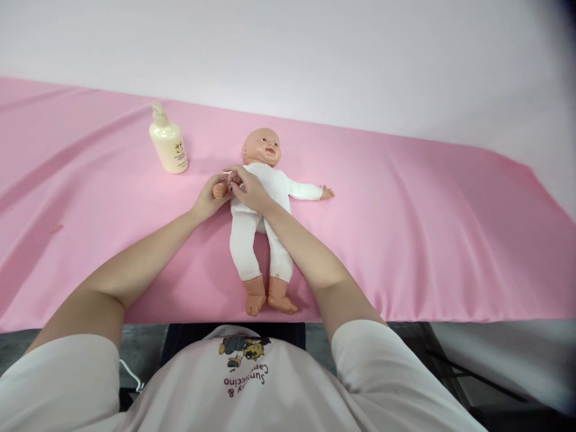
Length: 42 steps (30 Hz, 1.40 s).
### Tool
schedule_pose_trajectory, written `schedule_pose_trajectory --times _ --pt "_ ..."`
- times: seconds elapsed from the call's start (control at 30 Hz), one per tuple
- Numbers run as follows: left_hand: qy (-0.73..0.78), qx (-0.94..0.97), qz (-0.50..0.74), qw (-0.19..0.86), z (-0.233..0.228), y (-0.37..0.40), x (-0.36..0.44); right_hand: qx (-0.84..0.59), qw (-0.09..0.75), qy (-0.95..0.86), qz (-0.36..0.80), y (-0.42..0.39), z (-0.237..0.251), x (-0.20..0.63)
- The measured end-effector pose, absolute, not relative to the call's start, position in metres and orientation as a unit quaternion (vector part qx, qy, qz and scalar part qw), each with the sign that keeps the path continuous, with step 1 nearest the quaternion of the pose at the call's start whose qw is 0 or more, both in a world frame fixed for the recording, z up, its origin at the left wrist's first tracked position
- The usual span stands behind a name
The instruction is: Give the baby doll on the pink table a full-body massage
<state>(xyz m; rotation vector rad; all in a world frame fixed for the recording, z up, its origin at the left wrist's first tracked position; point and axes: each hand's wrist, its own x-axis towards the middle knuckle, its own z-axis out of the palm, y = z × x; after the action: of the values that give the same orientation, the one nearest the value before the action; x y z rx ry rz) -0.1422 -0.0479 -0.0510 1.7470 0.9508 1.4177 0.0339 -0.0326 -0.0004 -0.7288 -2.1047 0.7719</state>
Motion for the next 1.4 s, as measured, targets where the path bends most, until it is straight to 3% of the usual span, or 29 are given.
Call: schedule_pose_trajectory --times 0.23,0.53,0.7,1.07,1.4 --pt "0.376 0.678 0.566 0.28 -0.057 -0.043 -0.146 -0.282 0.373 -0.832 0.299 -0.03 -0.003 0.033" --pt "0.389 0.631 0.597 0.307 -0.061 -0.042 -0.144 -0.293 0.359 -0.841 0.28 -0.029 -0.005 0.032" --pt "0.399 0.65 0.592 0.261 -0.06 -0.035 -0.15 -0.299 0.352 -0.842 0.28 -0.03 -0.003 0.031" --pt "0.385 0.555 0.614 0.41 -0.055 -0.044 -0.147 -0.288 0.332 -0.845 0.305 -0.033 -0.001 0.032" --pt "0.369 0.579 0.62 0.381 -0.062 -0.037 -0.151 -0.294 0.303 -0.843 0.333 -0.035 0.001 0.033"
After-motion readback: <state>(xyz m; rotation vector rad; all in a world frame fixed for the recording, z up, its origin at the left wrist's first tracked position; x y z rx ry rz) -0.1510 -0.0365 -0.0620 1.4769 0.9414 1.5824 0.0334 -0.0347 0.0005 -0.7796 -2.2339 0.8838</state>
